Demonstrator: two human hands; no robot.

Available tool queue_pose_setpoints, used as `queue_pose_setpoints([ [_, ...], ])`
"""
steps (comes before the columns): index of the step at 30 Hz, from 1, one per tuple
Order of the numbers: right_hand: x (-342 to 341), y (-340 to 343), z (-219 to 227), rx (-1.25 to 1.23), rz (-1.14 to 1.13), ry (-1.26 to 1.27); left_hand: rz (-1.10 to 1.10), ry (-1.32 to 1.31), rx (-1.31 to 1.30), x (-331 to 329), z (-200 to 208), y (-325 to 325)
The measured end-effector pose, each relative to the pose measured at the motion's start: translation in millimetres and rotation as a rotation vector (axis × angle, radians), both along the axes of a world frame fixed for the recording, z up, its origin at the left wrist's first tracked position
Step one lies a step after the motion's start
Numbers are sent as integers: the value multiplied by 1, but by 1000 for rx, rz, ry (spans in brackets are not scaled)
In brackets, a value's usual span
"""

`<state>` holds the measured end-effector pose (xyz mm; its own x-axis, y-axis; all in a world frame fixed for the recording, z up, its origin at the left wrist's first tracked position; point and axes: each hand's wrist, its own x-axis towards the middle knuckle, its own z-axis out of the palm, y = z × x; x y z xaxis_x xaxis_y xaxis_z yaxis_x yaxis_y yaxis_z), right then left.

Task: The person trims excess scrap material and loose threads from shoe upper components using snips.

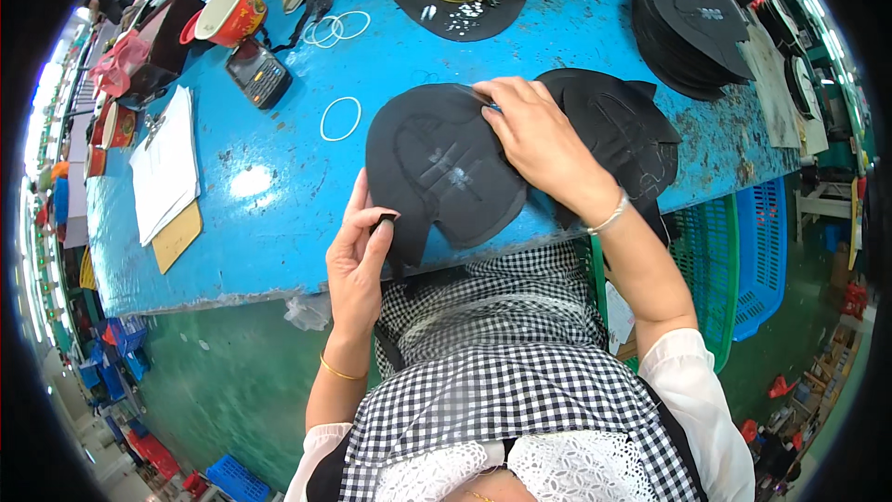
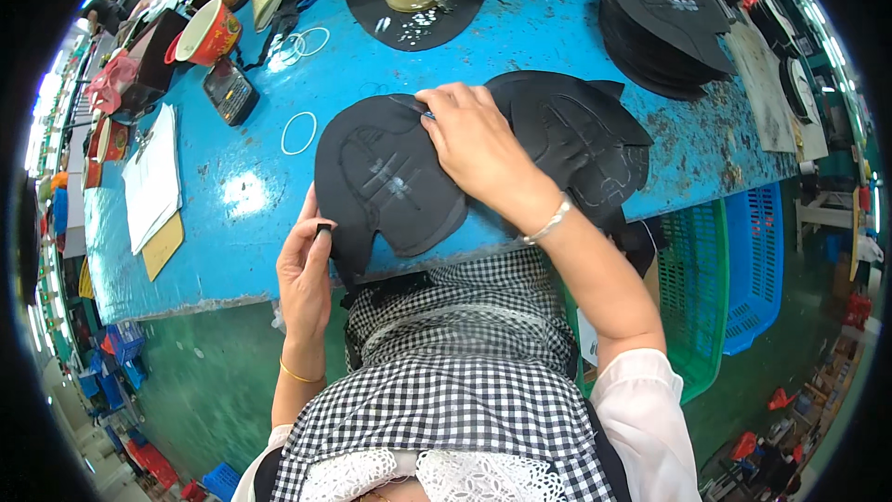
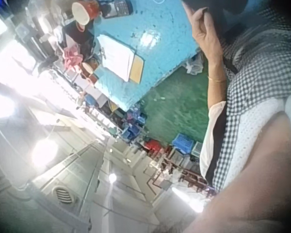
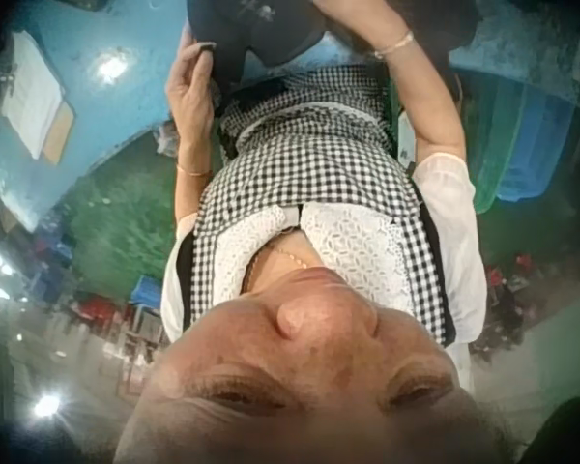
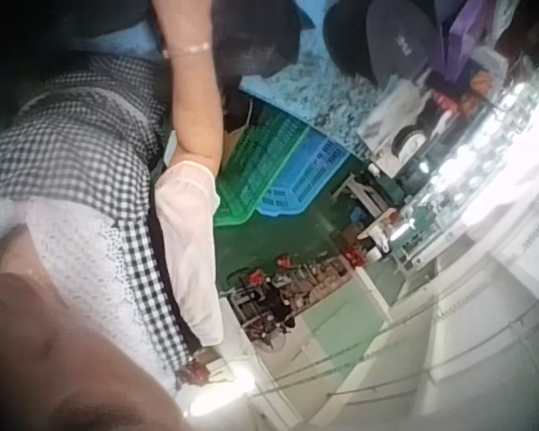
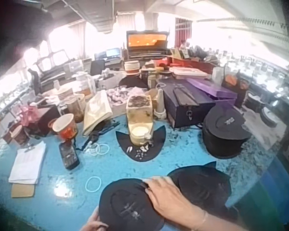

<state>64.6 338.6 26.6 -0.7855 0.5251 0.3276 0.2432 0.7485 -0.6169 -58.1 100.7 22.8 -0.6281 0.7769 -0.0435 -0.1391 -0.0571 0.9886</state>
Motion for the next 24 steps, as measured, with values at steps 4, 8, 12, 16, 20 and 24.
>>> queue_pose_setpoints([
  [4, -20, -15, -5, 102, -82, -60, 33, -59, -8, -1, -2, -4],
  [8, -29, -43, -10, 13, 30, -4, 115, 9, -22, -7, -1, -9],
  [12, -16, -70, 3, -161, 122, -6, 170, -18, -53, -18, 0, -27],
  [16, 19, -42, 12, -246, 149, -10, 163, 87, -52, -15, -5, -18],
  [20, 50, -22, 0, -362, 56, -19, 175, 130, 15, -14, -11, 3],
  [24, 50, -20, 11, -443, 5, -57, 110, 71, 55, -9, -12, 28],
])
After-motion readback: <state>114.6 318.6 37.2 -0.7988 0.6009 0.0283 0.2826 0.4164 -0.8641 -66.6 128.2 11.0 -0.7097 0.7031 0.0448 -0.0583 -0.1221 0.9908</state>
